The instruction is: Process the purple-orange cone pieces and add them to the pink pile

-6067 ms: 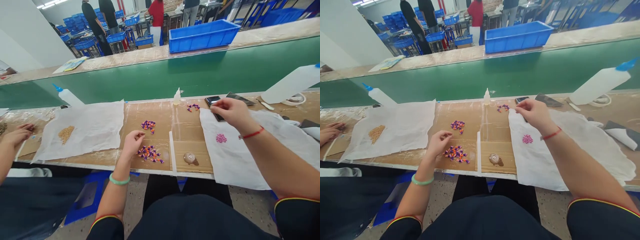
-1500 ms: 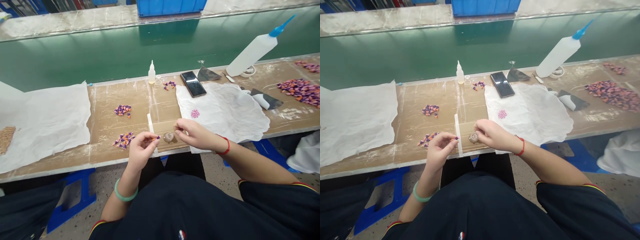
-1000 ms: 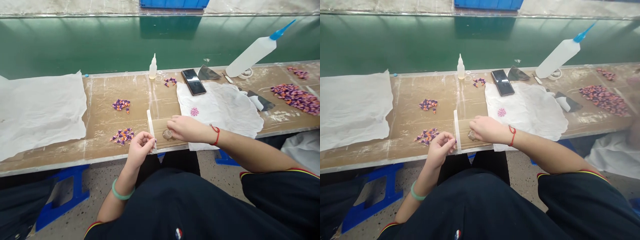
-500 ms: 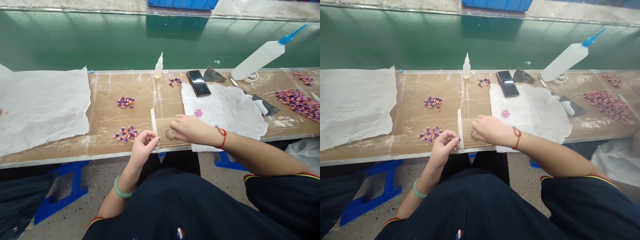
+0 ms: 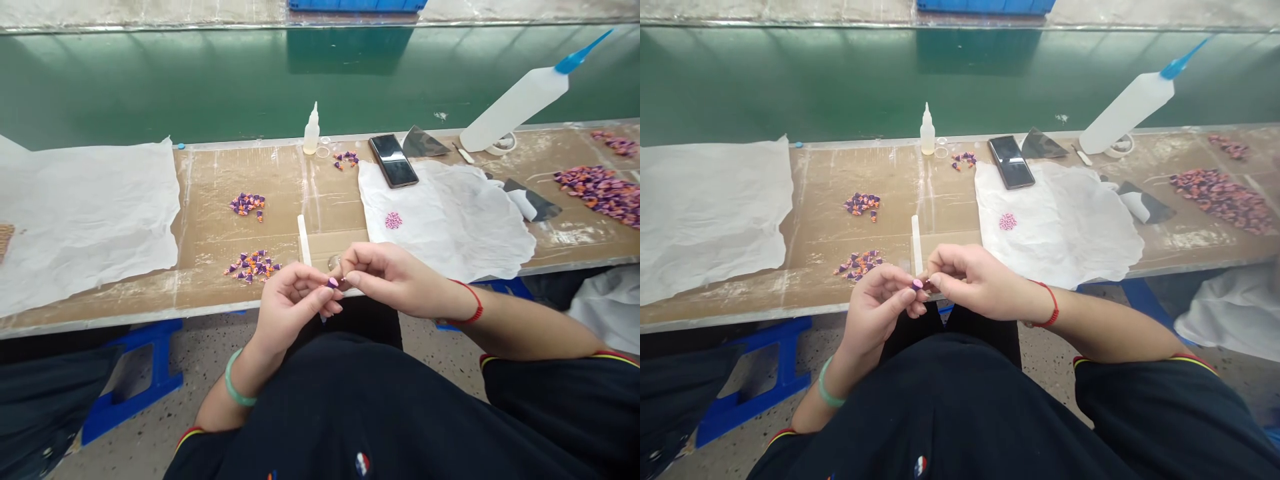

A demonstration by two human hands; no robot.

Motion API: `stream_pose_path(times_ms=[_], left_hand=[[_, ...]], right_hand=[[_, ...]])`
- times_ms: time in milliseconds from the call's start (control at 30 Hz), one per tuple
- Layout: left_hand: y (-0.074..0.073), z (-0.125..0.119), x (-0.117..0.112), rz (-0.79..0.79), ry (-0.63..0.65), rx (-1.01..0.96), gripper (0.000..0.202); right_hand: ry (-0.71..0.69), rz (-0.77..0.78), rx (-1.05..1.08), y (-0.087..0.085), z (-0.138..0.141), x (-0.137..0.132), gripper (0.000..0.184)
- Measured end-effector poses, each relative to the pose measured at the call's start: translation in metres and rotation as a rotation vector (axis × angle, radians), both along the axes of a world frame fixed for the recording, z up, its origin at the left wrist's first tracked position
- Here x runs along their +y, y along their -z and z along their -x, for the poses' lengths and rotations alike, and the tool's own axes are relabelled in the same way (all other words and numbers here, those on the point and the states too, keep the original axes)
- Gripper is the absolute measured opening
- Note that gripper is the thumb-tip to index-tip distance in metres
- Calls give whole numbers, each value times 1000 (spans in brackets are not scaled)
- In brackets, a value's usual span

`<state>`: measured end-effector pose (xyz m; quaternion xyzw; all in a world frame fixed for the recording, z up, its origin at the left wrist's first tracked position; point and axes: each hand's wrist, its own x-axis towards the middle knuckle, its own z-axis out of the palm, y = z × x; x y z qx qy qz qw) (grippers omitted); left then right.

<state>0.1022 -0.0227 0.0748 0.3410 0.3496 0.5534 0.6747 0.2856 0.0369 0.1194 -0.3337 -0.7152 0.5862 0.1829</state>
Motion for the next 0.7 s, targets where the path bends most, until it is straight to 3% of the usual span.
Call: stream_pose_path(times_ms=[267, 700], left_hand=[[-6, -4, -5, -46, -29, 58, 20], [-10, -8, -7, -86, -47, 72, 18]], right_hand=[[-29, -322, -17, -6, -6, -6, 12], [-43, -407, 22, -6, -8, -10, 12]])
